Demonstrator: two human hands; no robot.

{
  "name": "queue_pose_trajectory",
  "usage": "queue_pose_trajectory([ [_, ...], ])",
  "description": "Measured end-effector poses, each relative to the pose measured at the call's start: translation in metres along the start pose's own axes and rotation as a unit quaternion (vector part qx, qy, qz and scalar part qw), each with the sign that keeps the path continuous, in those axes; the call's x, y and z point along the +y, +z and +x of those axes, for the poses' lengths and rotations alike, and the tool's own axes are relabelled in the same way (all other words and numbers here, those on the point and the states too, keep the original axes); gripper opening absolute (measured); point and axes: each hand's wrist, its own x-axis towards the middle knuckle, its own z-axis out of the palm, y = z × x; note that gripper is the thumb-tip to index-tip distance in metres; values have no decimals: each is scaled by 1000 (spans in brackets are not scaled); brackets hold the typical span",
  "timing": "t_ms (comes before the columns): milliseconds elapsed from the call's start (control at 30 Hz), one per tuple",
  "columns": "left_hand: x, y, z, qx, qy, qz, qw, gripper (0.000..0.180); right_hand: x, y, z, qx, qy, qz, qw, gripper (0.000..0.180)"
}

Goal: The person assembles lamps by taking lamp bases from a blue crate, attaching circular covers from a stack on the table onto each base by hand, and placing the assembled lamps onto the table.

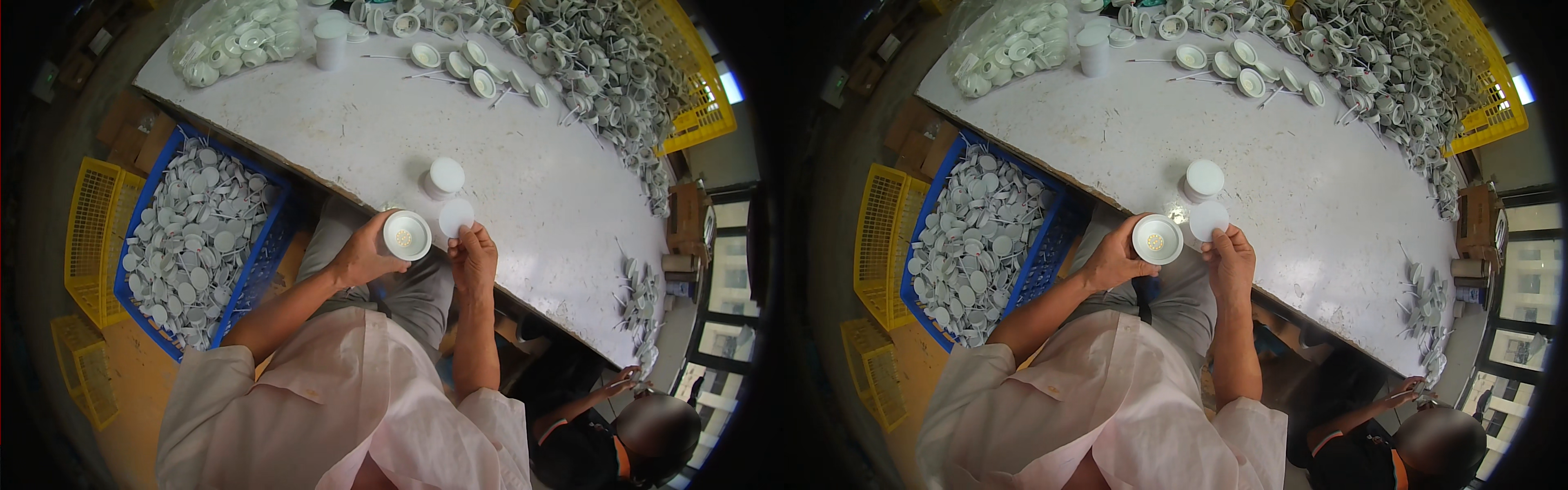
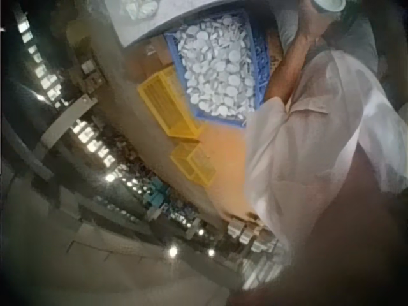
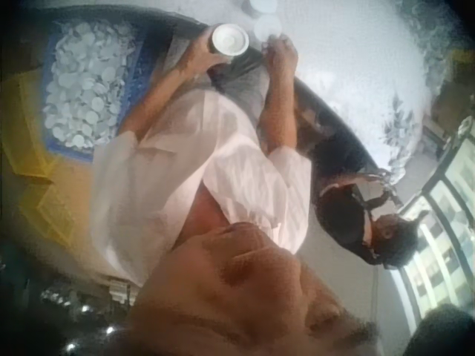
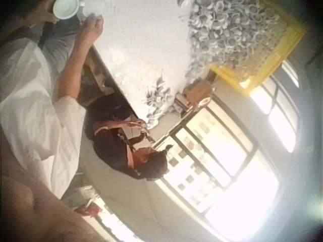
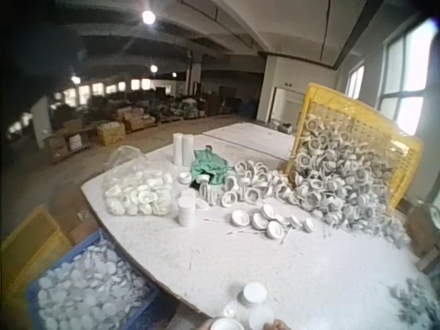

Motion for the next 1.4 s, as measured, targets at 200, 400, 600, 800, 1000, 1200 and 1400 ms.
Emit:
queue_pose_trajectory([
  [200, -1, -5, 3, -23, 85, 126, 988, 81, 19, -6, -3, -22, 13, -15, 1000, 10],
  [400, 0, -2, -1, -28, 82, 119, 989, 80, 32, 9, -13, -4, 24, -130, 991, 14],
  [600, -14, -5, 3, 23, 94, 93, 991, 71, 38, 18, -14, -3, -9, -170, 985, 14],
  [800, -9, -5, 3, 26, 130, 118, 984, 64, 40, 21, -13, -16, 18, -140, 990, 14],
  [1000, -12, -3, 3, 29, 140, 112, 983, 59, 47, 21, -11, -24, 8, -151, 988, 20],
  [1200, -18, -4, 3, 40, 145, 149, 977, 50, 48, 22, -10, -37, 4, -146, 989, 21],
  [1400, -18, -1, 1, 74, 158, 179, 968, 47, 47, 28, -13, -40, 7, -133, 990, 23],
])
